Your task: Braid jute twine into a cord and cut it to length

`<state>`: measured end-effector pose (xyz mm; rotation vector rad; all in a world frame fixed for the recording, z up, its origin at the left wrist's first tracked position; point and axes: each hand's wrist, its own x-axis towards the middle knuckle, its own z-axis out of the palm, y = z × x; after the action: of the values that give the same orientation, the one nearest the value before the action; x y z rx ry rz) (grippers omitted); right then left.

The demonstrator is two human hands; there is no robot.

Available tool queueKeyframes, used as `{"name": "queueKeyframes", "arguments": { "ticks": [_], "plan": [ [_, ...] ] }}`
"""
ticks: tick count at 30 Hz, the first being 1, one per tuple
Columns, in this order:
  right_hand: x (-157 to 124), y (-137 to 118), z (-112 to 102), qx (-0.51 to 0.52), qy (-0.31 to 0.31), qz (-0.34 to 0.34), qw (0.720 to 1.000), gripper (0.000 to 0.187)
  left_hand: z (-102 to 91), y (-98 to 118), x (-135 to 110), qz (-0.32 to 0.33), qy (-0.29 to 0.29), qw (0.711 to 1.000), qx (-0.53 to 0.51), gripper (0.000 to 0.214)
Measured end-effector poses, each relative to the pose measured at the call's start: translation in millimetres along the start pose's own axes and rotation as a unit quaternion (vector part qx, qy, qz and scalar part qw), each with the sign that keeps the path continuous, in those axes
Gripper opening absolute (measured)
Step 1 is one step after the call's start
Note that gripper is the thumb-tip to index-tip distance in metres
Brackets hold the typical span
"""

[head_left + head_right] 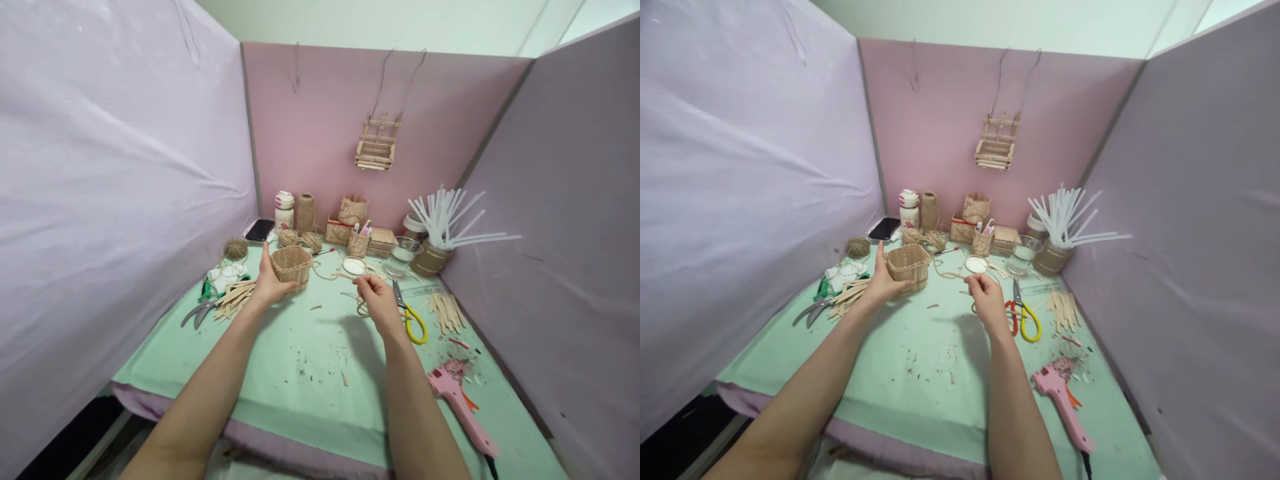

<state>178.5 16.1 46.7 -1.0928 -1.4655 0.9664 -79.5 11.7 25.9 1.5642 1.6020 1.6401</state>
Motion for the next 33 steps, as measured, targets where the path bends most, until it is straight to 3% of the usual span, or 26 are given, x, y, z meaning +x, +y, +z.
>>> {"name": "queueKeyframes", "arguments": {
  "ticks": [3,7,14,16,20,23,25,28,30,32,33],
  "plan": [
    [-1.7,-3.9,0.4,0.001,-0.001,0.001,1.0,0.026,1.3,1.6,-0.4,-0.02,-0.001,0.999,-0.035,0.12],
    [-4.3,-8.6,1.3,-0.007,-0.01,0.005,1.0,0.027,3.5,7.7,-1.2,-0.033,0.021,0.999,-0.008,0.106],
    [-1.6,2.5,2.8,-0.078,-0.037,-0.01,0.996,0.029,9.0,12.0,-4.5,0.016,0.039,0.999,0.001,0.097],
    [-1.5,10.0,5.1,-0.168,-0.076,-0.016,0.983,0.027,10.2,11.9,-5.7,0.031,0.041,0.998,0.019,0.097],
    [-3.2,25.3,9.4,-0.348,-0.172,-0.012,0.921,0.018,11.5,11.2,-8.7,0.107,0.052,0.989,0.092,0.096],
    [-1.5,33.0,5.3,-0.401,-0.171,-0.016,0.9,0.017,13.3,9.2,-10.4,0.17,0.058,0.972,0.152,0.095],
    [1.5,33.8,-1.5,-0.404,-0.135,-0.012,0.905,0.023,15.0,7.6,-11.4,0.2,0.053,0.962,0.18,0.093],
    [3.6,21.2,-15.6,-0.354,-0.036,0.002,0.935,0.029,16.7,6.5,-13.5,0.216,0.041,0.952,0.212,0.089],
    [0.4,0.1,-28.7,-0.27,0.117,-0.033,0.955,0.036,16.5,7.3,-15.3,0.214,0.033,0.949,0.227,0.088],
    [-6.6,-30.6,-46.2,-0.187,0.309,-0.114,0.925,0.043,15.2,8.9,-16.9,0.21,0.024,0.948,0.237,0.088],
    [-10.9,-48.0,-56.0,-0.149,0.36,-0.154,0.908,0.046,14.5,9.8,-17.5,0.209,0.018,0.948,0.24,0.088]
  ]
}}
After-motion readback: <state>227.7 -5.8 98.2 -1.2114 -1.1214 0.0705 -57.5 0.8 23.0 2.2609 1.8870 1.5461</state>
